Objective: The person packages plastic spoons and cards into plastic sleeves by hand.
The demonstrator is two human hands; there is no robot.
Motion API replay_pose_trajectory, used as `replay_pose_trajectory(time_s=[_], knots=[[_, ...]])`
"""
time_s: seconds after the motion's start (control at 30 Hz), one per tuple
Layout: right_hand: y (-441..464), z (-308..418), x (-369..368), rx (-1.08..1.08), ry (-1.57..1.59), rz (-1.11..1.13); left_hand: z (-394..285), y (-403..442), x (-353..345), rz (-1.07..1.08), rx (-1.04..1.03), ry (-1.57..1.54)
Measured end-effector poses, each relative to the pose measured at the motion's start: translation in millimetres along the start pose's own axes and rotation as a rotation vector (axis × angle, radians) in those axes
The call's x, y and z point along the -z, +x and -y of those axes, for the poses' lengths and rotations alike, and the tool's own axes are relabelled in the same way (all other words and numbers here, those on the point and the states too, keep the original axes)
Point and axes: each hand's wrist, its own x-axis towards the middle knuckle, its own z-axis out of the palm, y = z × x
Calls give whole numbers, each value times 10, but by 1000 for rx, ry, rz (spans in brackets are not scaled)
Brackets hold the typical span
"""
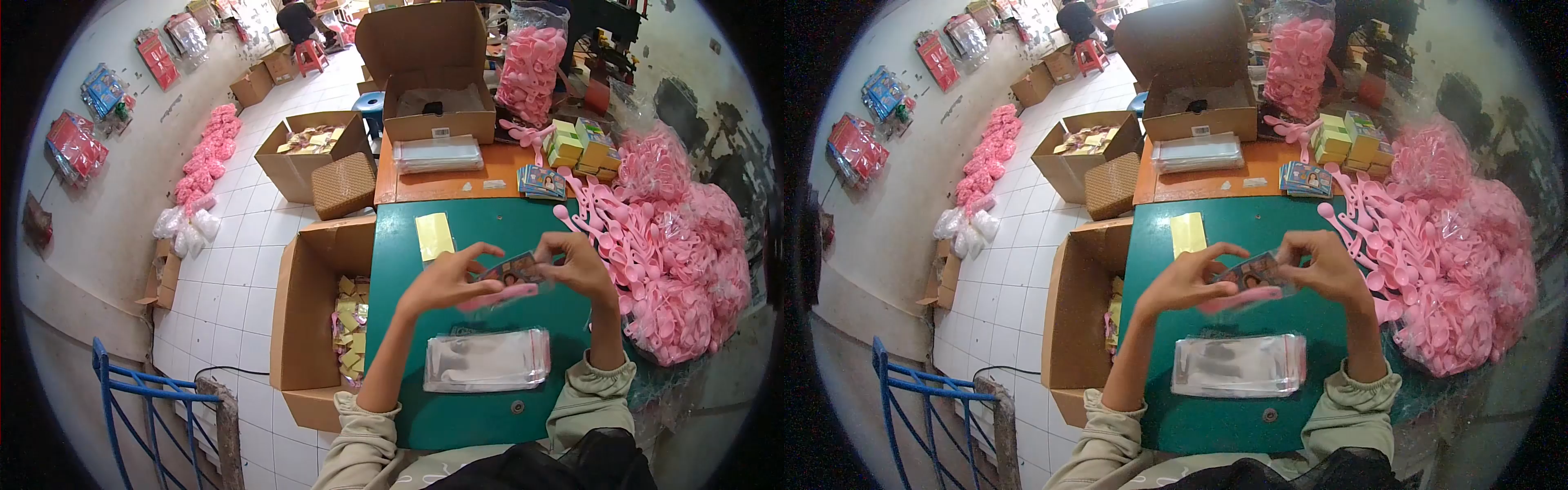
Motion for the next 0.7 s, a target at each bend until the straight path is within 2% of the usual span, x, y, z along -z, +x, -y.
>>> replay_pose_trajectory(time_s=[0.03, 0.1, 0.2, 0.3, 0.4, 0.5, 0.57, 0.67, 0.7], knots=[[6, 9, 16, 9, -3, -36, 88, -16, 71, 59, -15, 10], [9, 34, 43, 28, -8, -109, 142, -56, 107, -8, -14, -183], [26, -6, 38, 60, 150, 38, 129, -67, 151, -22, 18, -272], [4, -17, 90, -145, 188, 129, 74, -60, 109, -4, 13, -290], [31, -41, 74, -141, 107, 48, 87, -52, 85, 28, -21, -299], [54, -115, 62, 27, 212, -36, 126, -50, 81, 34, -80, -340], [100, -167, 30, 61, 59, -142, 196, -23, 44, 7, -96, -407], [223, -236, -179, 136, -189, -418, 491, 82, -154, -302, 84, -146], [267, -262, -274, 163, -277, -531, 537, 82, -199, -230, 175, -363]])
